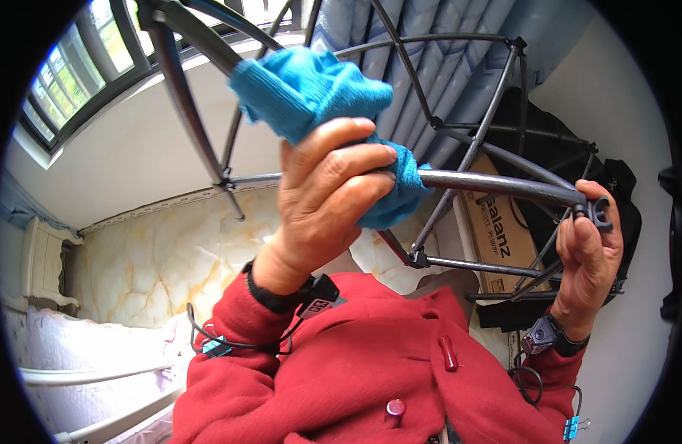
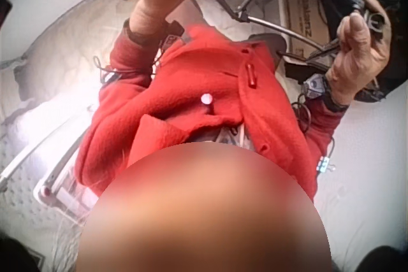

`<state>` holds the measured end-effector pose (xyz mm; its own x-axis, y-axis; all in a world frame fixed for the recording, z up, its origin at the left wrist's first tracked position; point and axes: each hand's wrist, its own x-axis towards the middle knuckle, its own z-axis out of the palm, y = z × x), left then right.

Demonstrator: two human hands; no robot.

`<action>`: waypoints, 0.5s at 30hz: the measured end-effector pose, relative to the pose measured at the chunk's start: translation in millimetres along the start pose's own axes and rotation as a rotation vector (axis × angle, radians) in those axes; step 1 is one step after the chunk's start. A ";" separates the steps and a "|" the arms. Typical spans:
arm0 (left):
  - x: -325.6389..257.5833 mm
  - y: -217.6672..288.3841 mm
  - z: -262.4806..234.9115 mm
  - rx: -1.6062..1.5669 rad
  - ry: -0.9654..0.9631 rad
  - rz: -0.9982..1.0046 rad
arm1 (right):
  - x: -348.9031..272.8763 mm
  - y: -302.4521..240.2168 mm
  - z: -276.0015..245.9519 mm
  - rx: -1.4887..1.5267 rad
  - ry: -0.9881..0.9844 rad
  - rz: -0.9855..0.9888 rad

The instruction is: The person removes a folded metal drying rack from a black bag, unfolds it, and wipes the frame with a blue cloth. The rack is expanded into its full shape and held upright while the person continues to clean the bars.

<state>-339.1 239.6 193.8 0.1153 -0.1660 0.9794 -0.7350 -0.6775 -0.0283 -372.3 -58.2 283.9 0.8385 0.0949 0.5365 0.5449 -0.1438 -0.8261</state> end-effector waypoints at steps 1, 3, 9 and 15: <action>-7.5 -0.7 6.8 -0.007 0.007 -0.023 | 2.7 3.3 6.0 -0.018 0.013 0.032; -19.9 -4.4 18.0 -0.013 0.026 -0.113 | 13.0 10.0 17.5 -0.015 0.015 0.109; -15.8 -42.9 19.9 -0.047 -0.033 -0.098 | 41.7 27.7 34.7 0.061 -0.033 0.154; 22.5 -50.0 13.3 -0.104 -0.034 0.011 | 35.0 57.4 18.0 0.224 0.022 0.074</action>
<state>-290.9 260.2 214.6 0.1279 -0.1986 0.9717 -0.8015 -0.5978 -0.0167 -311.6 -45.4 252.2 0.8775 0.0700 0.4744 0.4697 0.0732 -0.8798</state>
